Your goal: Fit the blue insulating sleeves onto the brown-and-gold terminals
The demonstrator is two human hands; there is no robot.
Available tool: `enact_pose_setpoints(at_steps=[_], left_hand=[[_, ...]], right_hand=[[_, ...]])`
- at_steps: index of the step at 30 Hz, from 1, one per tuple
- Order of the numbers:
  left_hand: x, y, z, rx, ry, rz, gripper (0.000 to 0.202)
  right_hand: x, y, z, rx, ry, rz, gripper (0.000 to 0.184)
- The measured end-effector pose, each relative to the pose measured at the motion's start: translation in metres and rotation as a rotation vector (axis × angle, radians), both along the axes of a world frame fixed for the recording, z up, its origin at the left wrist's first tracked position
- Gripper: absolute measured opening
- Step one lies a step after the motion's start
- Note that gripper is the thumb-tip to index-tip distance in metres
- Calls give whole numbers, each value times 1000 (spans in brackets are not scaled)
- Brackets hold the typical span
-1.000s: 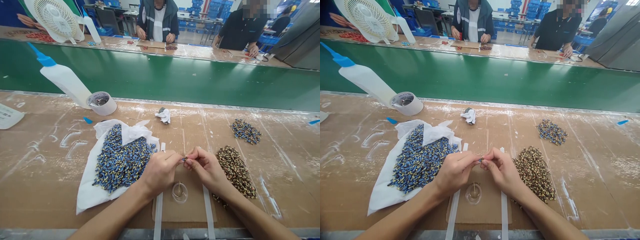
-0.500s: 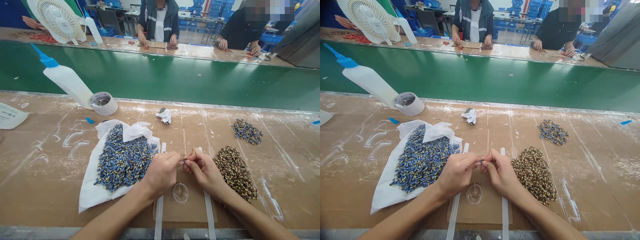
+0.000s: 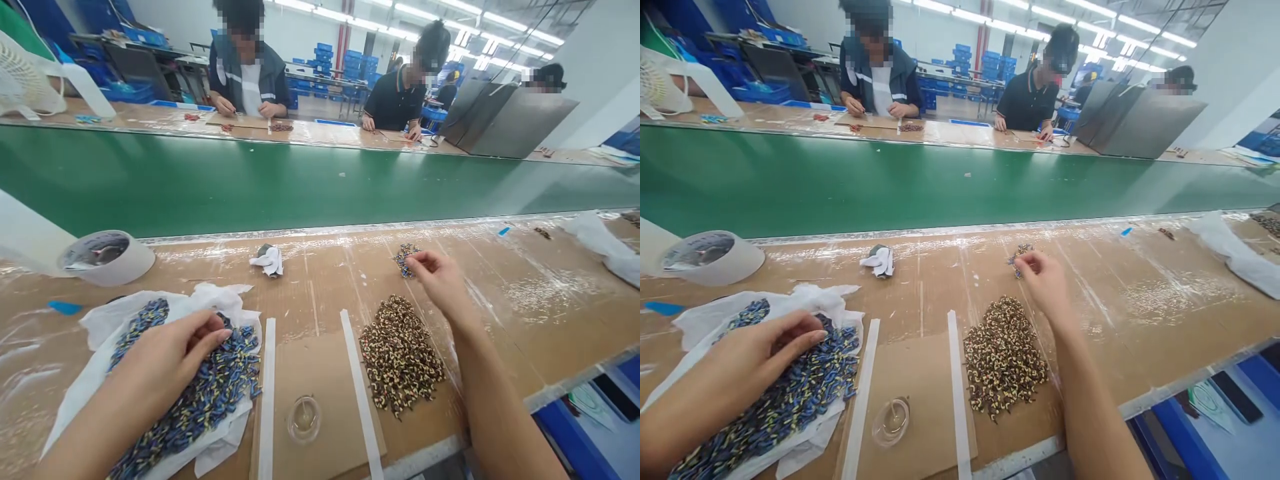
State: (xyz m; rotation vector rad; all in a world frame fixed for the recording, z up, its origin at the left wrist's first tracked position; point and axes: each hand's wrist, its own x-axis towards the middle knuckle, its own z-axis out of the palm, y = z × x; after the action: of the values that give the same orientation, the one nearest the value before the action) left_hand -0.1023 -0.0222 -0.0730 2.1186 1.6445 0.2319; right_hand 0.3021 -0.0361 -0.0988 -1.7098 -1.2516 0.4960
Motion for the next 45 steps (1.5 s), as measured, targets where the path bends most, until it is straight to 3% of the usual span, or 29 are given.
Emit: enact_pose_setpoints(at_steps=[2, 4, 8, 12, 17, 28, 36, 45], left_hand=[[-9, 1, -3, 42, 50, 16, 15], [-13, 2, -11, 85, 60, -3, 16], [-15, 3, -23, 131, 66, -18, 20], [-13, 4, -17, 86, 74, -47, 14], [-11, 5, -3, -86, 66, -65, 18], [-16, -1, 10, 5, 45, 67, 22], [-22, -1, 6, 26, -64, 151, 22], [-27, -2, 6, -39, -173, 99, 25]], right_hand=[[33, 8, -11, 6, -71, -152, 29], [51, 12, -22, -4, -123, -219, 30], [56, 11, -28, 28, -193, -303, 38], [49, 6, -20, 101, -217, -383, 42], [32, 3, -13, 129, -197, -335, 34], [0, -4, -11, 76, -87, -185, 31], [-4, -8, -11, 20, -154, -156, 31], [-5, -8, -13, 15, -145, -108, 35]])
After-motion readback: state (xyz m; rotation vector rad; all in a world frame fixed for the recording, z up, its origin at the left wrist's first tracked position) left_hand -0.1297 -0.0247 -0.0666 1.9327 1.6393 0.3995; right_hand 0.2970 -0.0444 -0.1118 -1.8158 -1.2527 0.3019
